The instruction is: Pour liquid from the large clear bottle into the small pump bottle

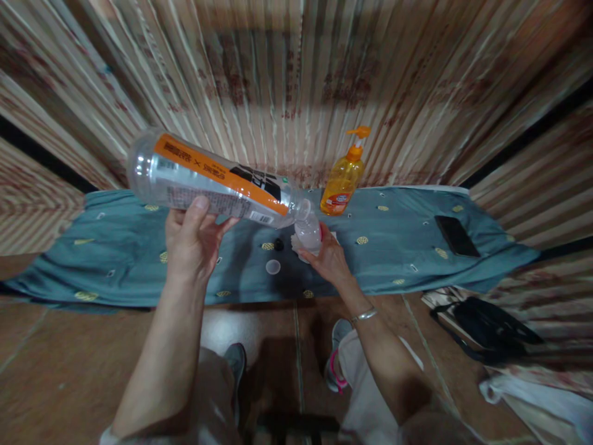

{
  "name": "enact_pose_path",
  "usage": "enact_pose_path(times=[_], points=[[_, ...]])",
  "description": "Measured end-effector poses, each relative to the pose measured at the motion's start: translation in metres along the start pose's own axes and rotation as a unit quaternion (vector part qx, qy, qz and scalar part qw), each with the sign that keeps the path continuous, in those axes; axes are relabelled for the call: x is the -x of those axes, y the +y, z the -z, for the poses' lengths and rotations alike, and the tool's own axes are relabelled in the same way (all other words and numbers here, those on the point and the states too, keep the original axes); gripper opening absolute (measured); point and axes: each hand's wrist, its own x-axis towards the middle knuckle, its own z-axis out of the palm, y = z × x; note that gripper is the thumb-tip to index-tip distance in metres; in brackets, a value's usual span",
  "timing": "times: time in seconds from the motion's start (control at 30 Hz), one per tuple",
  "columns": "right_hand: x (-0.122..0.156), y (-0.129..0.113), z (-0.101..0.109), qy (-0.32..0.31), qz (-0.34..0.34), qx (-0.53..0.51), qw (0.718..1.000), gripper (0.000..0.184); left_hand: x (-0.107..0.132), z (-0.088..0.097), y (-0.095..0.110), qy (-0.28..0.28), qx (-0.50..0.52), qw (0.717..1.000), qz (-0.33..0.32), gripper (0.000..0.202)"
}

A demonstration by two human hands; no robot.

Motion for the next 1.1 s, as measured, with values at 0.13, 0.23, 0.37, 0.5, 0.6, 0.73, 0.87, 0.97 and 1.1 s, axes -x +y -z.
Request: enact_pose_path(times=[0.13,0.23,0.37,0.5,0.6,0.73,0.87,0.97,1.1], points=[[-0.002,0.001,-0.002,0.01,-0.003,0.008,1.0,0.102,-0.002,0.004,-0.001,0.002,-0.002,1.0,0.013,0.058],[-0.005,0.001,-0.003,0.008,-0.003,0.016,1.0,0.103,-0.004,0.007,-0.002,0.002,-0.006,0.999,0.031,0.048],[-0.008,-0.002,-0.003,0.008,-0.003,0.022,1.0,0.097,-0.009,0.009,-0.001,0.001,-0.015,0.999,0.043,0.039],[-0.008,-0.006,-0.002,0.009,-0.013,0.024,1.0,0.092,-0.013,0.009,0.0,0.001,-0.017,0.999,0.033,0.039],[-0.007,-0.008,-0.002,0.013,-0.013,0.019,1.0,0.089,-0.013,0.011,0.0,0.006,-0.016,0.999,0.031,0.041],[-0.004,-0.006,-0.003,0.024,-0.009,0.001,1.0,0.086,-0.008,0.011,-0.002,0.005,-0.011,0.999,0.033,0.047],[-0.002,-0.005,-0.005,0.034,-0.009,-0.023,0.999,0.087,-0.004,0.011,-0.005,0.023,-0.009,0.999,0.045,0.049],[-0.002,-0.004,-0.005,0.031,-0.008,-0.033,0.999,0.086,-0.002,0.012,-0.007,0.025,-0.001,0.999,0.034,0.046],[-0.002,-0.003,-0.007,0.041,-0.014,-0.03,0.999,0.091,0.001,0.014,-0.007,0.023,0.0,0.999,0.031,0.042]])
